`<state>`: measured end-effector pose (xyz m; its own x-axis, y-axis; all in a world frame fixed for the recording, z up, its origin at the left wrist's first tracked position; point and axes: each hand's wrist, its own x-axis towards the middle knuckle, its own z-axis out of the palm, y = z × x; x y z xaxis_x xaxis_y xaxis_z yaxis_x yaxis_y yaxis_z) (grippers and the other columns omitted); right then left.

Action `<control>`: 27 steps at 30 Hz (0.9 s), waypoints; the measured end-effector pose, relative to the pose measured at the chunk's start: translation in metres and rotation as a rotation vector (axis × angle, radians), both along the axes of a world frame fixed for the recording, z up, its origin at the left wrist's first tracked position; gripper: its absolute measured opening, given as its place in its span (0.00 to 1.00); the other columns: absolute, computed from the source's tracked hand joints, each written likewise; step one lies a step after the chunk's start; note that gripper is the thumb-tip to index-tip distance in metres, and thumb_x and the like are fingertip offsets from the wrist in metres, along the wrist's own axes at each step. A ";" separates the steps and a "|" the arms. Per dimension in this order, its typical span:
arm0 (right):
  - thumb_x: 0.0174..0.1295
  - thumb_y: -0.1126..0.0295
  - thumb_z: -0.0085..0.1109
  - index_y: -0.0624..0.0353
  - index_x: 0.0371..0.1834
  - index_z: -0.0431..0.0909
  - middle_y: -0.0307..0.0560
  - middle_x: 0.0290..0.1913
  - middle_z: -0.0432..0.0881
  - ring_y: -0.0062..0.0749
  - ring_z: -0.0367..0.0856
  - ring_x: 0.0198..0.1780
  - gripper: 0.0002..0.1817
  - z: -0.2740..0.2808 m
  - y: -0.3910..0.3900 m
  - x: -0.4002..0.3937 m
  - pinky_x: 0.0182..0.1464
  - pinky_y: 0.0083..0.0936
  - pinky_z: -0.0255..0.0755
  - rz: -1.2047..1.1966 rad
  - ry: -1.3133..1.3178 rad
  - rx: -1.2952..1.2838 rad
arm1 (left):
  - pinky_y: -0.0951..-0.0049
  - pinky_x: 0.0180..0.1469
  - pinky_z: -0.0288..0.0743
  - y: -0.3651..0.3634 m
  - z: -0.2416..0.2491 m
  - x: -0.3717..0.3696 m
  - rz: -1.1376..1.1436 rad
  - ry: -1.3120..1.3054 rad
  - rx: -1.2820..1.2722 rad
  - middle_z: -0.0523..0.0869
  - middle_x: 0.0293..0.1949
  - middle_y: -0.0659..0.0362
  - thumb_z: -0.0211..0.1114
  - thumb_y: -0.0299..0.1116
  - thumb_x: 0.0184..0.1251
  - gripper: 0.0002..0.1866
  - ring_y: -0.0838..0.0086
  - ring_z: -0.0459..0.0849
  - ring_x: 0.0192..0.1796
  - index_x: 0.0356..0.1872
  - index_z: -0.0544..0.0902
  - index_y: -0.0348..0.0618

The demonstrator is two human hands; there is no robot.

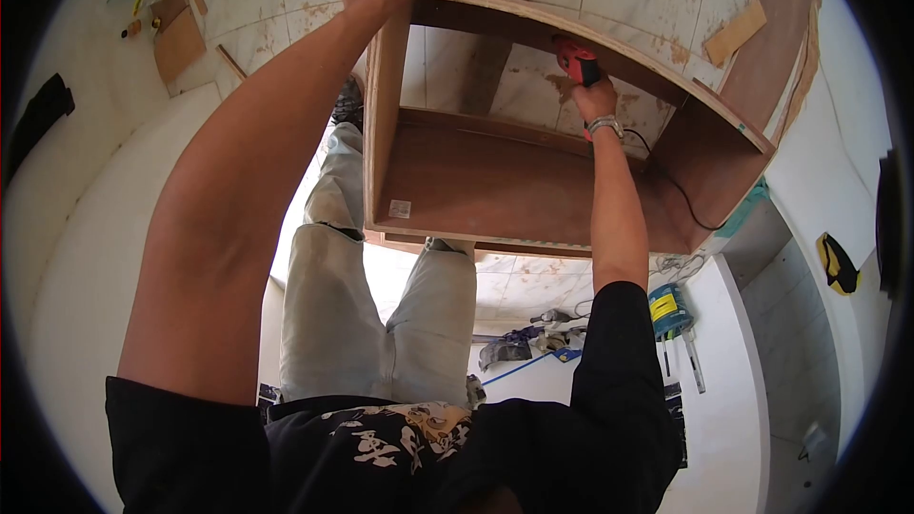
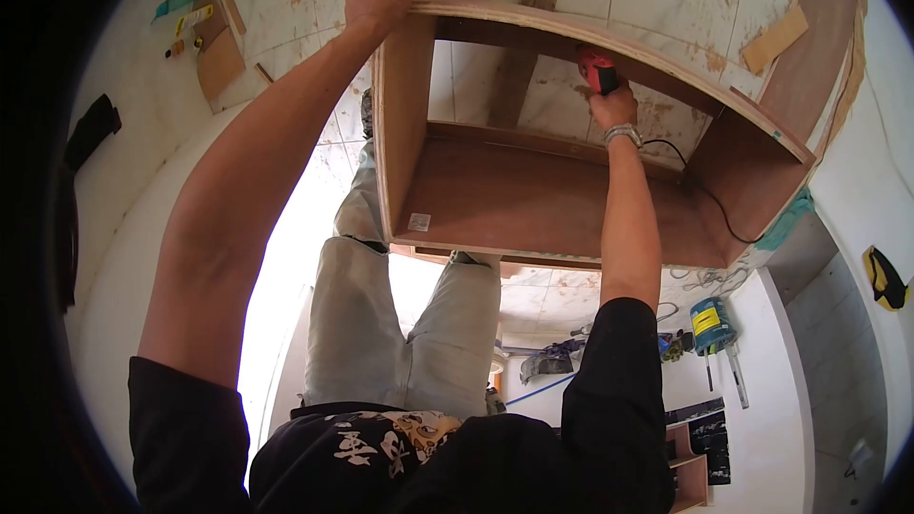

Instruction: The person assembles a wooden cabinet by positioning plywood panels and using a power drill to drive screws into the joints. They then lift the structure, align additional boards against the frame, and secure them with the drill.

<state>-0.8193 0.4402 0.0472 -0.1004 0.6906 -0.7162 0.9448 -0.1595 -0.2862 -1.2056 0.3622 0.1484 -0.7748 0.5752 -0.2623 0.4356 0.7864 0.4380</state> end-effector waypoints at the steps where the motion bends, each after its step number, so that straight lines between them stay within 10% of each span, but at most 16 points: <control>1: 0.52 0.67 0.66 0.56 0.63 0.79 0.60 0.49 0.90 0.54 0.90 0.52 0.30 -0.002 -0.001 0.002 0.57 0.43 0.82 0.053 -0.012 0.031 | 0.44 0.56 0.80 0.000 0.000 0.000 0.004 -0.001 -0.008 0.87 0.42 0.29 0.58 0.35 0.66 0.19 0.34 0.86 0.50 0.51 0.81 0.29; 27: 0.55 0.61 0.66 0.44 0.72 0.72 0.60 0.56 0.88 0.58 0.86 0.59 0.36 -0.033 0.005 0.016 0.61 0.51 0.80 0.199 -0.051 0.027 | 0.51 0.64 0.76 -0.005 -0.017 -0.011 -0.032 -0.026 -0.035 0.89 0.51 0.38 0.61 0.46 0.64 0.27 0.40 0.85 0.57 0.58 0.83 0.38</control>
